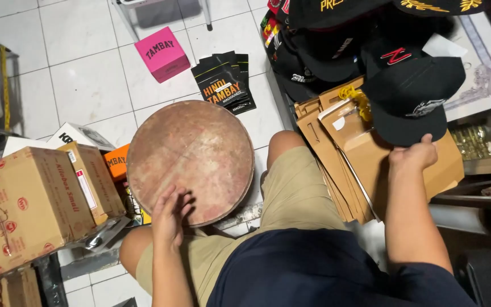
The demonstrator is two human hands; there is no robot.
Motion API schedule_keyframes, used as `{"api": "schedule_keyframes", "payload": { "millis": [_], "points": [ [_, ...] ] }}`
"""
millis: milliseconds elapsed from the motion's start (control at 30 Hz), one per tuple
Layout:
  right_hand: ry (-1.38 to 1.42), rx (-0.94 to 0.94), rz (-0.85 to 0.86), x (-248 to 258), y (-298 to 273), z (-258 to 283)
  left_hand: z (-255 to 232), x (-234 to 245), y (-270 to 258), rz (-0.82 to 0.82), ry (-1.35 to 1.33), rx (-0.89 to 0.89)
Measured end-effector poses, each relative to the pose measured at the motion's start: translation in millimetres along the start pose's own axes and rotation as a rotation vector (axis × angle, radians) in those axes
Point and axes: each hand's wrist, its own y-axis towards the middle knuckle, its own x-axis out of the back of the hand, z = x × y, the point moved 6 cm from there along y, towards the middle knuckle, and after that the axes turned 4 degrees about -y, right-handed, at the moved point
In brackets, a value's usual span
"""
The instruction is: The person sorts through various caps and boxes, then assembles a flat cardboard box by folding it into shape and placing a cap inside before closing it.
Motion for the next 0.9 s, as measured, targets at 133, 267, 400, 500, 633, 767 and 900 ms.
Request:
{"api": "schedule_keyframes", "payload": {
  "millis": [133, 267, 400, 500, 633, 767, 900],
  "points": [
    [0.024, -0.017, -0.116, -4, 46, 4, 15, 28, 6, 0.006, -0.047, 0.003],
    [0.058, -0.054, -0.093, -23, 72, 10, 12, 33, -2, -0.023, -0.029, -0.018],
    [0.053, 0.106, -0.178, -35, 59, 36, 23, 51, 0, -0.024, -0.032, -0.017],
    [0.036, 0.142, -0.364, -38, 37, 54, 27, 59, 2, -0.056, -0.023, -0.031],
    [0.028, 0.372, -0.161, -95, 64, 95, 32, 61, 3, -0.06, -0.013, -0.002],
    [0.096, 0.31, 0.087, -184, 87, 109, 28, 51, 3, -0.057, -0.011, -0.014],
    [0.018, 0.036, 0.115, -245, 103, 91, 29, 47, 6, -0.037, -0.045, -0.056]
  ]
}}
